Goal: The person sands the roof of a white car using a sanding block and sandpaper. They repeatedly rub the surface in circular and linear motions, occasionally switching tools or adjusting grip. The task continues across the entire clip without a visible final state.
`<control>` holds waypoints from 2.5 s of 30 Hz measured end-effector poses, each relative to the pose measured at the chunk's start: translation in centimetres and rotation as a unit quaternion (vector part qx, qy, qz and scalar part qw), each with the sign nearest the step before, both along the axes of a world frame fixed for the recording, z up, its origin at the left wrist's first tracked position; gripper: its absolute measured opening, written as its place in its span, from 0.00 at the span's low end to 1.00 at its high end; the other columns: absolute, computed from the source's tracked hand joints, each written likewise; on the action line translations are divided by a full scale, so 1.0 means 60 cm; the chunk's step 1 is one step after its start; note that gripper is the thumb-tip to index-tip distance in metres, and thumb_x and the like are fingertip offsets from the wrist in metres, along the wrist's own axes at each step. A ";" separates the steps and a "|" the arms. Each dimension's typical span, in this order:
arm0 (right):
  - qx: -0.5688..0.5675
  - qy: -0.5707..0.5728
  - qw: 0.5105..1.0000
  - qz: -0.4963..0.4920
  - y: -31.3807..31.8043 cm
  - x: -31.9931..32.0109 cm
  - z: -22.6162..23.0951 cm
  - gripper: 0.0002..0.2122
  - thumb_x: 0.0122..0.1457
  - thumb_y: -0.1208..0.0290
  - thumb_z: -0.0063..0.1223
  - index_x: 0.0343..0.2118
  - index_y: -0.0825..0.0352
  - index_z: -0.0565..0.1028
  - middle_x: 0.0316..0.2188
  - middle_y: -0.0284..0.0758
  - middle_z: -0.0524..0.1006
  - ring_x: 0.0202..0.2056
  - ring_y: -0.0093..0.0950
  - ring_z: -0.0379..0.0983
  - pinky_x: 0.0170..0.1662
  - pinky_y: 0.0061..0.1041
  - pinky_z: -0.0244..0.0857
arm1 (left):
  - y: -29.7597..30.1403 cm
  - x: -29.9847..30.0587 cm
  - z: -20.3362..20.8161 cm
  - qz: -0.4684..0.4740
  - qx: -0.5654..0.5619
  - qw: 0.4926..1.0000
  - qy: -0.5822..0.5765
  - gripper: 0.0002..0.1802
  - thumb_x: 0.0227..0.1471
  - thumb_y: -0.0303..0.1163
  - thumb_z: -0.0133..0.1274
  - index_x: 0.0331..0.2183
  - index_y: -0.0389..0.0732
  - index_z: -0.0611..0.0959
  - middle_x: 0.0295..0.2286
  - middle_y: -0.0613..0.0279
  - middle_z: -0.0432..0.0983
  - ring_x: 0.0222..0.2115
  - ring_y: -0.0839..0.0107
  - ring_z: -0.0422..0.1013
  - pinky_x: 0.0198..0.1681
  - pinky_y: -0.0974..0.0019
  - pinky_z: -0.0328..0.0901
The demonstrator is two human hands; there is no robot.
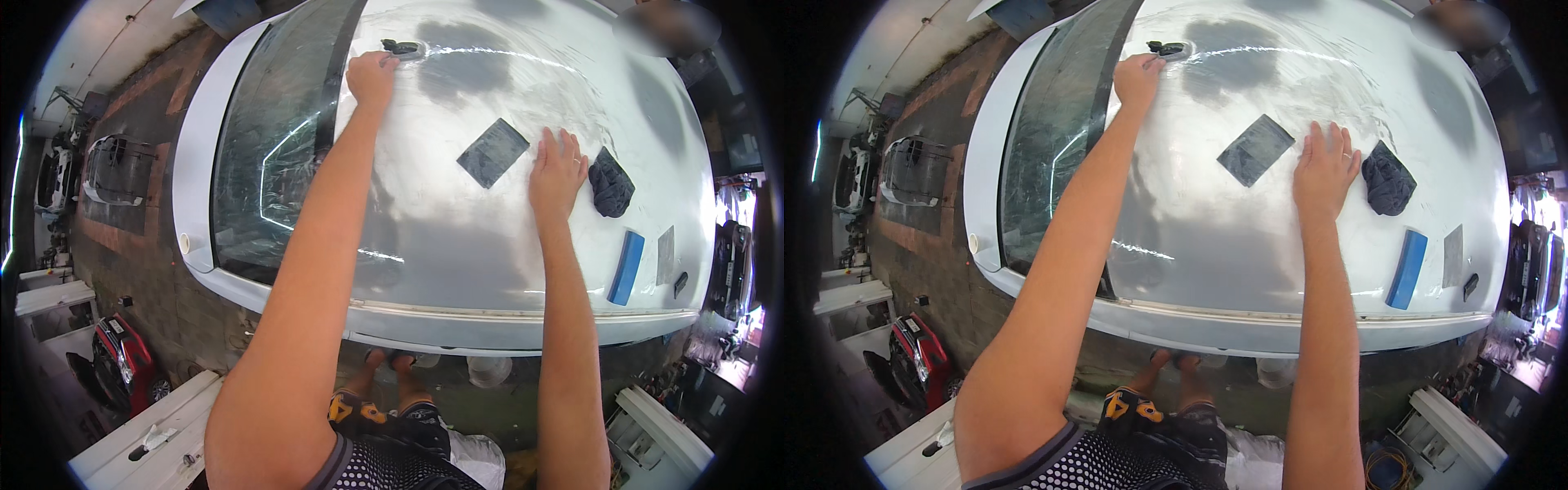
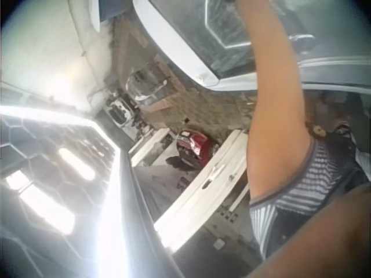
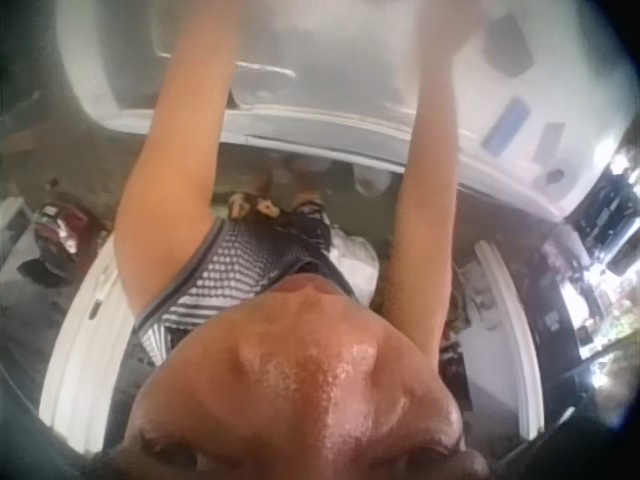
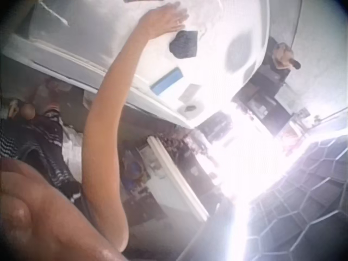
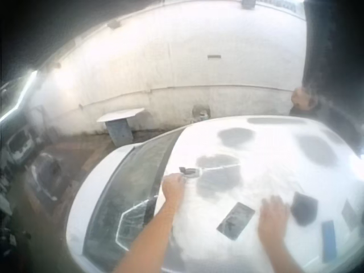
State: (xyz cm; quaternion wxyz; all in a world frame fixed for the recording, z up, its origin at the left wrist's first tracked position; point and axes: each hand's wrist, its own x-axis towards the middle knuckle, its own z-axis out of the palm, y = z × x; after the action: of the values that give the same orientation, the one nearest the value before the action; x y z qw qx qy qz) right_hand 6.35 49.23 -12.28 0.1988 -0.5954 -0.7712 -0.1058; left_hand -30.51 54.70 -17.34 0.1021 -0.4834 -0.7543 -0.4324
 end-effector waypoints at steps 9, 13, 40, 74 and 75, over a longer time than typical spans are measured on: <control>-0.001 -0.003 1.000 0.002 0.001 0.000 0.001 0.17 0.73 0.61 0.42 0.61 0.54 0.74 0.64 0.37 0.68 0.69 0.38 0.58 0.71 0.51 0.44 | 0.017 0.014 -0.003 0.016 -0.043 0.999 -0.023 0.04 0.54 0.32 0.61 0.32 0.46 0.88 0.37 0.68 0.82 0.43 0.61 0.74 0.45 0.51 0.64; 0.000 -0.005 1.000 0.008 0.001 0.001 0.002 0.18 0.74 0.60 0.41 0.61 0.54 0.74 0.64 0.37 0.68 0.69 0.38 0.58 0.71 0.50 0.44 | 0.026 0.015 -0.009 0.042 -0.073 0.996 0.026 0.05 0.54 0.31 0.58 0.34 0.44 0.87 0.38 0.63 0.79 0.45 0.60 0.72 0.46 0.49 0.63; -0.026 0.010 1.000 -0.002 -0.006 -0.004 0.015 0.17 0.72 0.64 0.46 0.60 0.56 0.75 0.64 0.38 0.67 0.70 0.38 0.56 0.72 0.51 0.44 | 0.240 -0.097 0.085 -0.243 -0.297 0.914 -0.130 0.07 0.56 0.25 0.50 0.31 0.35 0.83 0.23 0.56 0.83 0.23 0.66 0.83 0.29 0.64 0.76; -0.013 -0.017 1.000 -0.016 -0.003 -0.005 0.007 0.17 0.73 0.61 0.43 0.61 0.53 0.74 0.64 0.35 0.68 0.69 0.35 0.57 0.72 0.47 0.45 | -0.072 0.129 0.065 -0.264 0.062 0.959 -0.080 0.03 0.58 0.21 0.51 0.36 0.37 0.75 0.35 0.50 0.72 0.37 0.48 0.72 0.41 0.54 0.68; -0.011 -0.015 1.000 -0.015 -0.003 -0.006 0.007 0.17 0.73 0.61 0.43 0.61 0.53 0.74 0.64 0.35 0.68 0.69 0.35 0.58 0.72 0.47 0.45 | -0.083 0.111 0.060 -0.255 0.067 0.961 -0.080 0.03 0.58 0.21 0.51 0.36 0.37 0.75 0.34 0.49 0.72 0.37 0.49 0.72 0.42 0.55 0.67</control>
State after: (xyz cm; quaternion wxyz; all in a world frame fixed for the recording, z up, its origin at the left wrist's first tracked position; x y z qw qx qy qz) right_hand 6.01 49.07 -11.84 0.1789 -0.6073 -0.7664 -0.1088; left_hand -23.86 49.74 -13.76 -0.0401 -0.6157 -0.5808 -0.5310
